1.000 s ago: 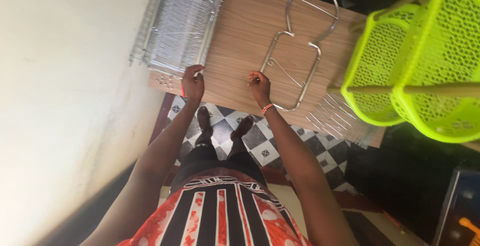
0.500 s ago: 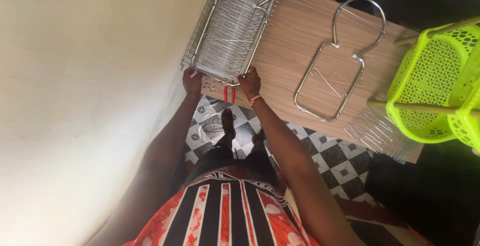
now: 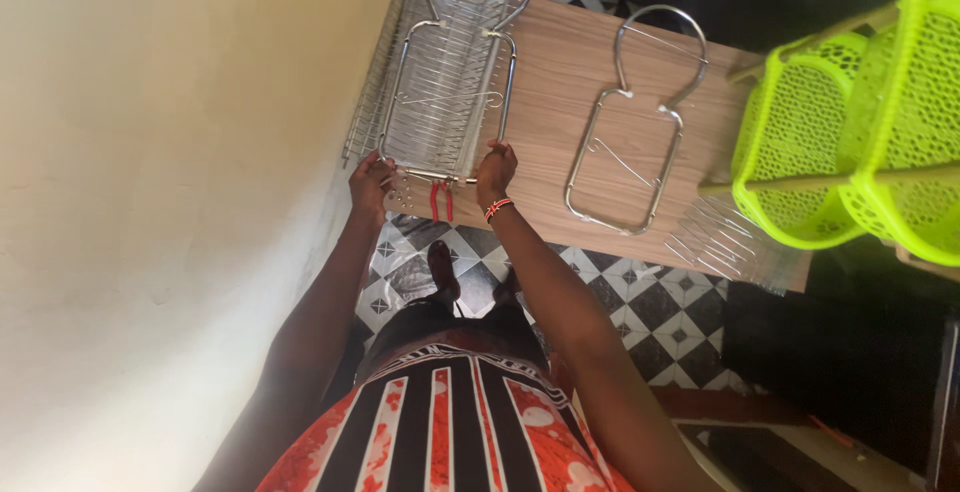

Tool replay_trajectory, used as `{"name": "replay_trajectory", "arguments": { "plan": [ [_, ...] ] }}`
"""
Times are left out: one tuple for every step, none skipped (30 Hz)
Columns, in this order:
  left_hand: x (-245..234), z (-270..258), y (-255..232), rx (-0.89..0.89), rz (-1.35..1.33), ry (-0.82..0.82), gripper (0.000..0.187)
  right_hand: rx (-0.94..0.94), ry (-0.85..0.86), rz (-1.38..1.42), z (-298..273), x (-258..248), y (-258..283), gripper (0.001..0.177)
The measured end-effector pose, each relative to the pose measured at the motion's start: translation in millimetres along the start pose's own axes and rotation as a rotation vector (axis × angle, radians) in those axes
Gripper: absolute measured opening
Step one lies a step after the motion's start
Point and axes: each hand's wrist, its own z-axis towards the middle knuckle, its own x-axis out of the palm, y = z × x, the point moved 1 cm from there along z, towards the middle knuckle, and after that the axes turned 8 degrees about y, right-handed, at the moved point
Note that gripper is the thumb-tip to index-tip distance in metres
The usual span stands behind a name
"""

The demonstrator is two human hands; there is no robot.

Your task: The person assembles a three-tier blue plastic basket by inserting vertical rods into the basket tiers and stacking them. Then, the person assembles a metal wire rack by attaching wire mesh panels to metal frame pieces on a wooden table.

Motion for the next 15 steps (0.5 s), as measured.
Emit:
{"name": "replay_trajectory", "arguments": {
  "plan": [
    [4.9, -2.7, 0.7, 0.018, 0.019, 0.028, 0.054, 0.094, -0.019, 0.038, 1.3, -6.7, 2.4, 0.035],
    [9.2, -6.7, 2.8, 0.036, 0.038, 0.057, 0.055, 0.189, -0.036, 0.077, 0.7, -16.2, 4.6, 0.034],
    [16.8, -8.5, 5.3, 0.056, 0.055, 0.09, 0.055, 0.278, -0.055, 0.118, 0.6, -27.9, 7.5, 0.033],
    [24.7, -9.9, 6.8, 0.068, 0.048, 0.134, 0.051, 0.236, -0.042, 0.132, 0.8, -38.6, 11.7, 0.032],
    [33.4, -14.0, 11.1, 0.072, 0.04, 0.181, 0.046, 0.197, -0.035, 0.143, -0.8, -53.6, 15.0, 0.032],
    [44.1, -16.8, 15.5, 0.075, 0.031, 0.227, 0.042, 0.158, -0.029, 0.152, -1.6, -69.0, 17.9, 0.031],
    [54.9, -20.7, 20.3, 0.066, -0.002, 0.283, 0.038, 0.14, -0.023, 0.194, -3.7, -85.9, 19.3, 0.031],
    [68.1, -24.4, 26.1, 0.055, -0.035, 0.339, 0.034, 0.122, -0.017, 0.236, -4.5, -106.1, 21.7, 0.03],
    [83.3, -21.3, 27.2, 0.061, -0.072, 0.388, 0.032, 0.098, 0.007, 0.277, 1.4, -118.9, 25.8, 0.03],
    [98.8, -16.3, 28.1, 0.035, -0.002, 0.375, 0.033, 0.081, -0.006, 0.244, 6.6, -131.9, 28.8, 0.033],
    [113.3, -18.0, 35.3, -0.004, 0.066, 0.358, 0.035, 0.074, -0.028, 0.204, 4.8, -151.9, 28.7, 0.035],
    [127.5, -17.8, 42.3, -0.042, 0.135, 0.341, 0.036, 0.067, -0.05, 0.165, 5.1, -168.2, 27.8, 0.038],
    [142.1, -17.4, 50.7, -0.066, 0.179, 0.332, 0.033, 0.077, -0.067, 0.152, 4.4, -182.6, 24.8, 0.037],
    [158.2, -15.3, 60.4, -0.091, 0.224, 0.322, 0.032, 0.087, -0.085, 0.139, 5.1, -196.2, 21.8, 0.037],
    [171.7, -13.1, 69.5, -0.111, 0.268, 0.312, 0.033, 0.096, -0.099, 0.128, 8.2, -207.8, 18.9, 0.037]
  ]
}}
